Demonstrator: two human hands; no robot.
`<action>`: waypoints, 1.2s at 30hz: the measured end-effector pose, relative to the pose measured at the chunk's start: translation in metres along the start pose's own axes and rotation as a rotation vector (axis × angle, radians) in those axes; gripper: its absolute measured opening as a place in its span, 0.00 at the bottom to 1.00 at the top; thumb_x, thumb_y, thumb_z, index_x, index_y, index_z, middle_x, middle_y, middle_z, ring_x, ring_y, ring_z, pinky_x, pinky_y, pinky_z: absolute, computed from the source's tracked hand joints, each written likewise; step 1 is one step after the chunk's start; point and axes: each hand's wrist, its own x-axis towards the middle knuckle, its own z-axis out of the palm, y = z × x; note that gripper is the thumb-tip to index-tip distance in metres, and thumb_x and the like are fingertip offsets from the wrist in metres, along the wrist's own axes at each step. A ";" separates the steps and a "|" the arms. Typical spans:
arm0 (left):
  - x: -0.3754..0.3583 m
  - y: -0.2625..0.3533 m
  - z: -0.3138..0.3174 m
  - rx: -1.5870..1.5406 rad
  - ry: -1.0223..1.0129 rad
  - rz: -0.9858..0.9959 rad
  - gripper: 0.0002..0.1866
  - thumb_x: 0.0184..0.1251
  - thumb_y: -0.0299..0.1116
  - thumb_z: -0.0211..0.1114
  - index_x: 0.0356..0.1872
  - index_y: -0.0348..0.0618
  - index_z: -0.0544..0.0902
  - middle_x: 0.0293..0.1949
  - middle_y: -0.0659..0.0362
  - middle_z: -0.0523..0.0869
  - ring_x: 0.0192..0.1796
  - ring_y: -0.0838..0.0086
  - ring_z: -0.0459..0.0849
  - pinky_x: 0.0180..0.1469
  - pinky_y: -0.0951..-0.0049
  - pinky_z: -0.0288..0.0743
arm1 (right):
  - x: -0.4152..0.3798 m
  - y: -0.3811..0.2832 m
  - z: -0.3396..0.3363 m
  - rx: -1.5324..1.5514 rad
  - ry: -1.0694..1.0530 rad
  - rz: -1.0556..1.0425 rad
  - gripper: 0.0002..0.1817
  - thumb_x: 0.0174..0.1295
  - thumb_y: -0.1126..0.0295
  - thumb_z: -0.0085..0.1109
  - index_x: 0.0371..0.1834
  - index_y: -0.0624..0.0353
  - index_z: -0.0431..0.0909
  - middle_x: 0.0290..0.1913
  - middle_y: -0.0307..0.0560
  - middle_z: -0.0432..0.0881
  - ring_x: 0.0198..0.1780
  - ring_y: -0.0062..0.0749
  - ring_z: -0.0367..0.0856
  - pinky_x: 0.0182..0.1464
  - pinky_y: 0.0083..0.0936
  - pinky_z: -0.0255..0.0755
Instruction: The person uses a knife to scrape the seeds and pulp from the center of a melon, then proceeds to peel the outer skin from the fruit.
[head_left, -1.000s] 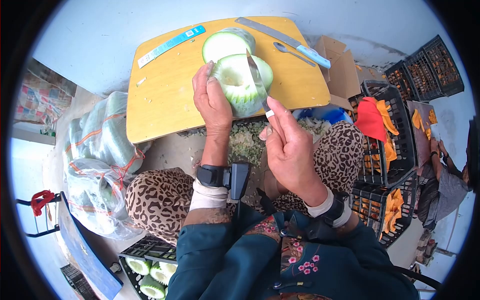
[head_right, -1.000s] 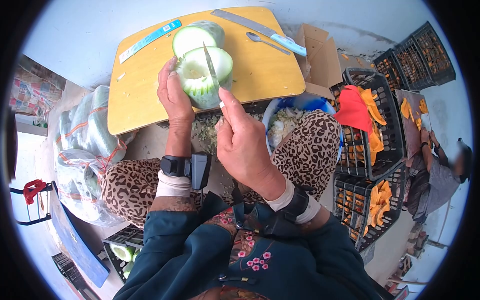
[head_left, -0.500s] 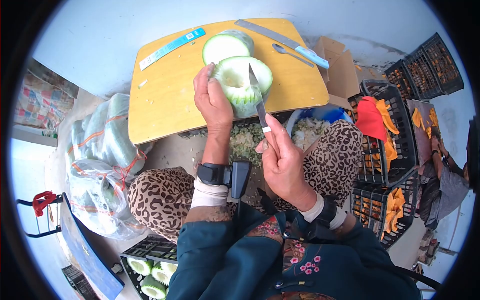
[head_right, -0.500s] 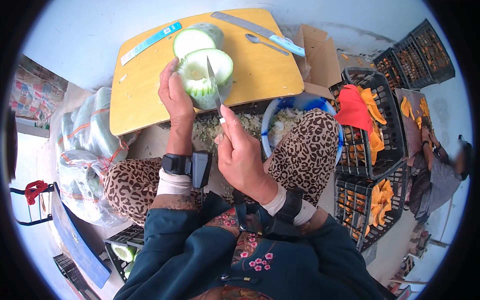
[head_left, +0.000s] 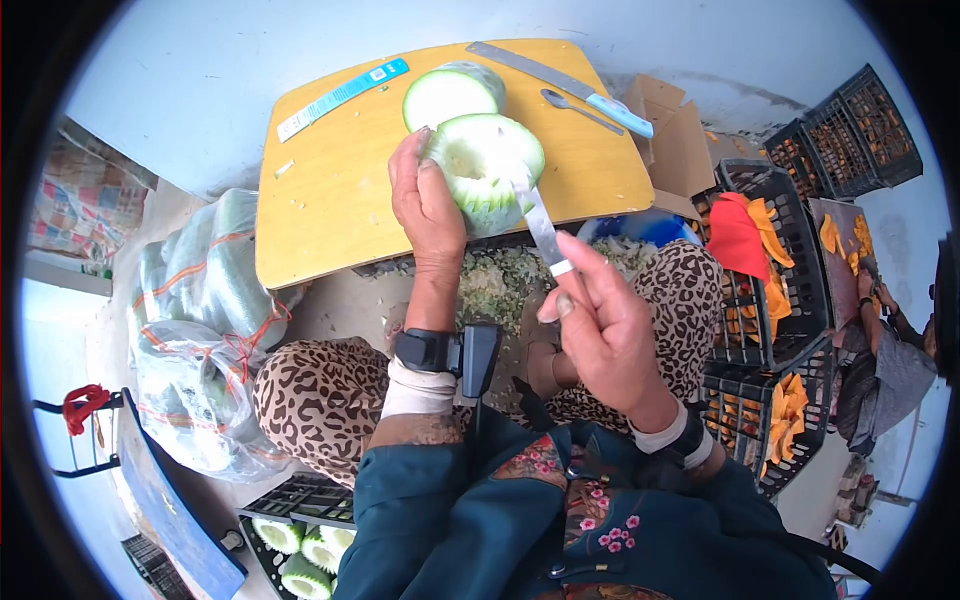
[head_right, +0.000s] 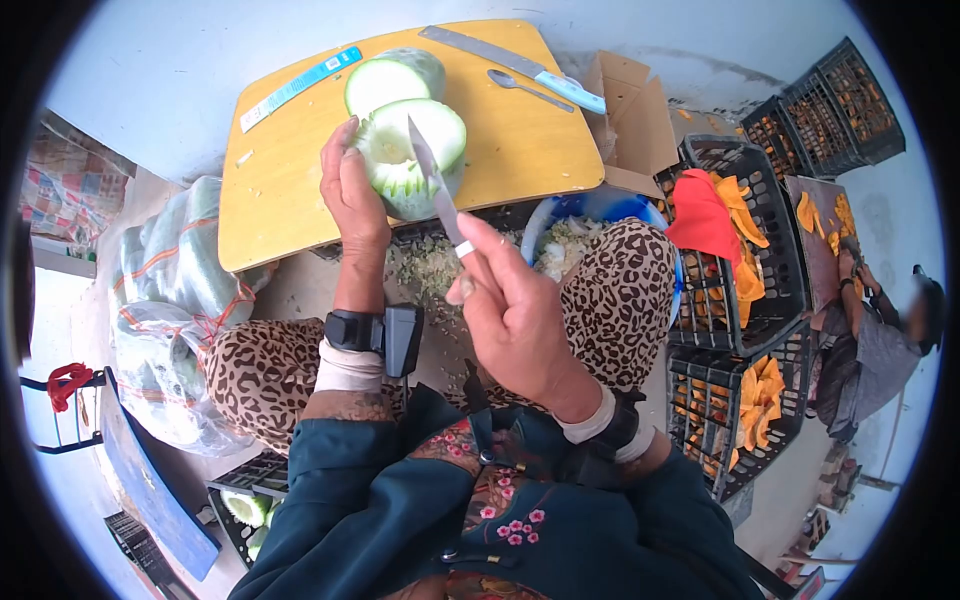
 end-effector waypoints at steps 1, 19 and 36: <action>-0.001 0.000 0.000 0.002 -0.001 -0.002 0.23 0.69 0.32 0.45 0.57 0.28 0.77 0.55 0.45 0.79 0.59 0.60 0.77 0.64 0.65 0.67 | 0.004 -0.001 -0.004 -0.056 -0.003 -0.023 0.26 0.63 0.86 0.48 0.67 0.67 0.66 0.31 0.47 0.79 0.35 0.22 0.78 0.44 0.25 0.76; -0.001 0.025 -0.015 -0.377 -0.196 -0.257 0.25 0.79 0.42 0.45 0.66 0.33 0.70 0.61 0.49 0.76 0.62 0.68 0.74 0.66 0.70 0.66 | 0.020 -0.082 -0.066 -0.799 -0.413 -0.226 0.23 0.60 0.79 0.54 0.61 0.66 0.72 0.36 0.61 0.83 0.35 0.53 0.82 0.39 0.40 0.74; -0.006 0.025 -0.003 -0.334 -0.098 -0.262 0.25 0.80 0.44 0.45 0.64 0.33 0.71 0.61 0.49 0.76 0.62 0.67 0.73 0.66 0.67 0.65 | 0.003 0.008 -0.011 -0.330 0.023 -0.106 0.27 0.64 0.85 0.50 0.68 0.62 0.69 0.35 0.46 0.81 0.35 0.21 0.79 0.42 0.22 0.76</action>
